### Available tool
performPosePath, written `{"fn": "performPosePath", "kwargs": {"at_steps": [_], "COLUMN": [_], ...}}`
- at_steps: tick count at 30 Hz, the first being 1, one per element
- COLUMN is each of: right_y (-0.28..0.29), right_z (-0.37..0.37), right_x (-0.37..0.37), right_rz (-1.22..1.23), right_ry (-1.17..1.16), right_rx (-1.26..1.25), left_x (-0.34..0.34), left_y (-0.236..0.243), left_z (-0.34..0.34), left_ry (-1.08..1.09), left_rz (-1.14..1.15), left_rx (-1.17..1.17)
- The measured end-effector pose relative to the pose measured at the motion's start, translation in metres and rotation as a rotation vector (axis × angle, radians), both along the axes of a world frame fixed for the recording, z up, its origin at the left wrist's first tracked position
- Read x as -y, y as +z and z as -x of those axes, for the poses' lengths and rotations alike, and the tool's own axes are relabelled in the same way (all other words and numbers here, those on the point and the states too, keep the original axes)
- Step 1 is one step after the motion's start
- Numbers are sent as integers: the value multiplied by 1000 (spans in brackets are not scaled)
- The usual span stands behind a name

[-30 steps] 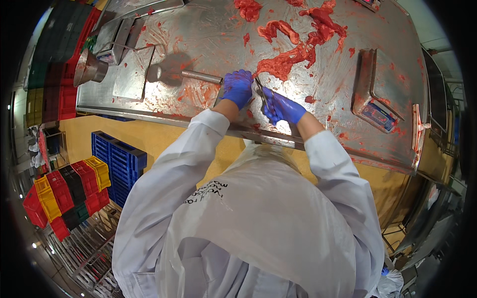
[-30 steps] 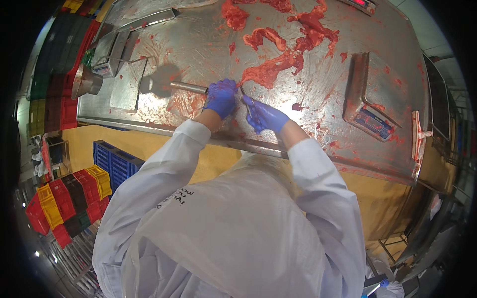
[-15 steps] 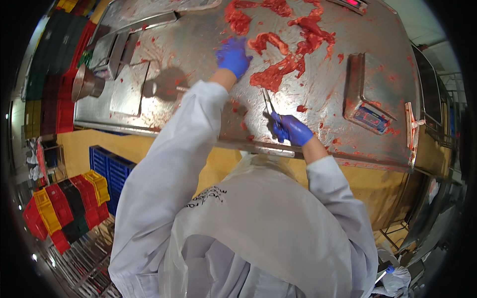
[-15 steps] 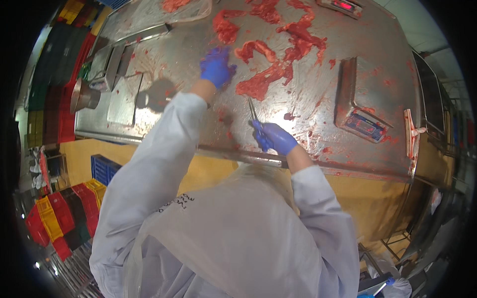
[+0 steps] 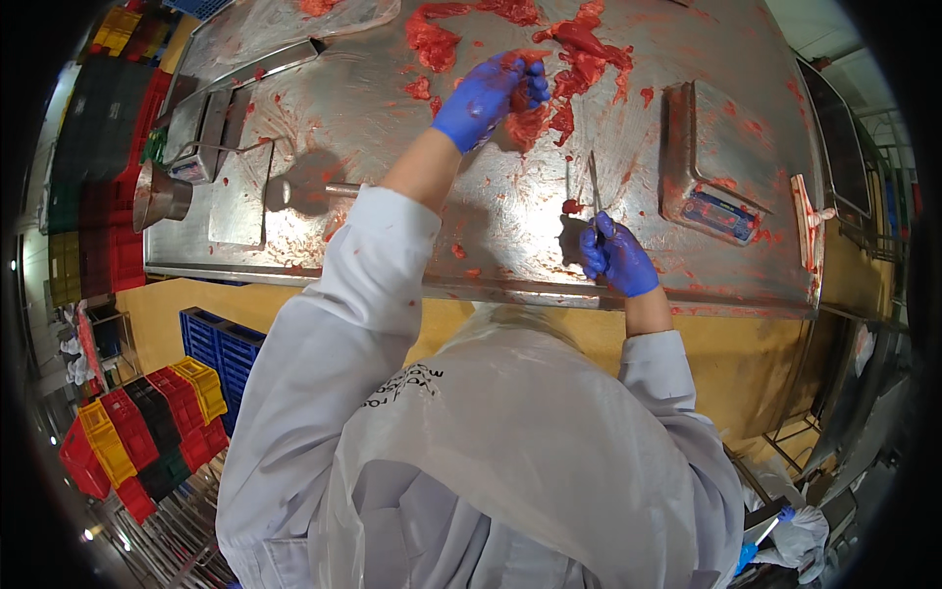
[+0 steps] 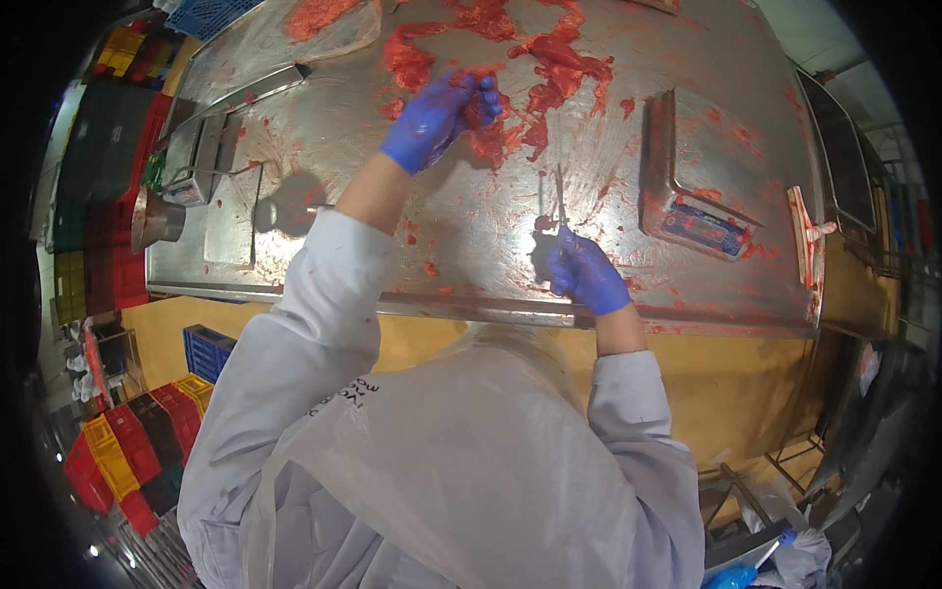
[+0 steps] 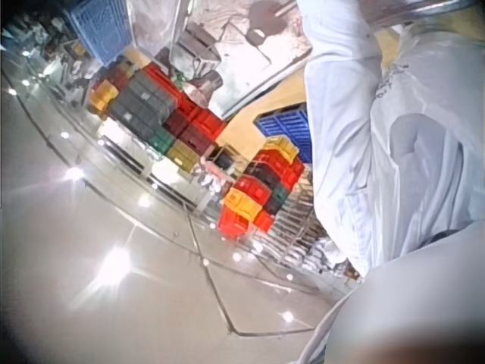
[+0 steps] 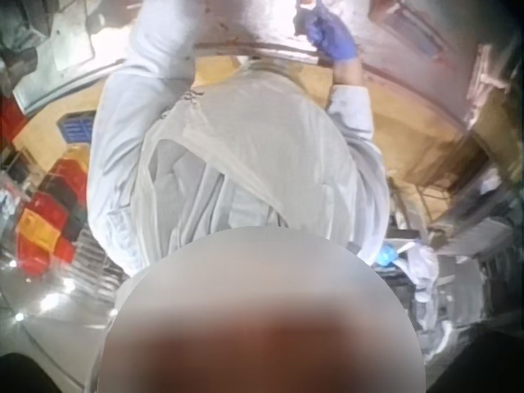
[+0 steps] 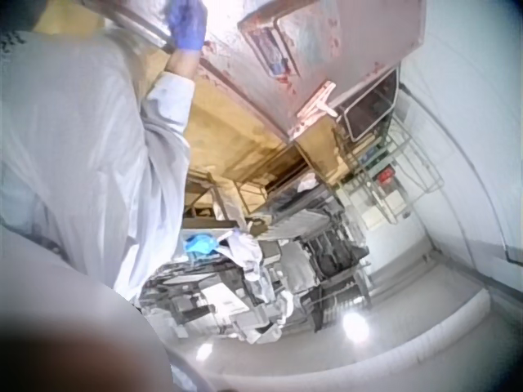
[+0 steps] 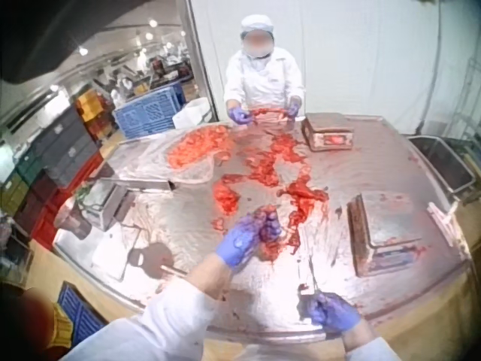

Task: The person cuts and separates raw red meat on a stainless steel table using a knife. They repeatedly pick up pieces, trim them, and place the cut portions into a metal tray.

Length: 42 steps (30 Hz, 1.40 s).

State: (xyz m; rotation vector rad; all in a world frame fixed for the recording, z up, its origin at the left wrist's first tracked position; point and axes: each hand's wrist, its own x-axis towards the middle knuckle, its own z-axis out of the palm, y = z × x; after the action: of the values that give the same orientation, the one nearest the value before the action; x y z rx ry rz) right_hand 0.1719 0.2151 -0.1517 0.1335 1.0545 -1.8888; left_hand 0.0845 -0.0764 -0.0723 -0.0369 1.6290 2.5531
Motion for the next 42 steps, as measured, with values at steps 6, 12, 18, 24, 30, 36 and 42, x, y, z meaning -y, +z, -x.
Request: {"fn": "performPosePath", "kwargs": {"at_steps": [6, 12, 18, 24, 30, 36, 42], "right_y": [23, 21, 9, -43, -56, -24, 7], "right_z": [-3, -7, -9, 21, 30, -14, -16], "right_x": [17, 41, 123, 203, 219, 149, 63], "right_rz": [-113, -62, -130, -43, 120, -82, -114], "right_ry": [2, 249, 506, 327, 183, 418, 381], "right_rx": [-80, -102, 94, 230, 324, 35, -15], "left_x": [52, 134, 58, 64, 100, 125, 91], "left_y": [-28, -95, -117, -90, -34, 20, -75], "left_z": [-69, -125, -102, -111, -70, 28, -13], "left_ry": [298, 739, 104, -204, 565, 479, 209], "left_rz": [75, 1271, 2039, 1840, 1379, 1725, 1382], "left_rx": [209, 98, 97, 210, -419, -215, -118]}}
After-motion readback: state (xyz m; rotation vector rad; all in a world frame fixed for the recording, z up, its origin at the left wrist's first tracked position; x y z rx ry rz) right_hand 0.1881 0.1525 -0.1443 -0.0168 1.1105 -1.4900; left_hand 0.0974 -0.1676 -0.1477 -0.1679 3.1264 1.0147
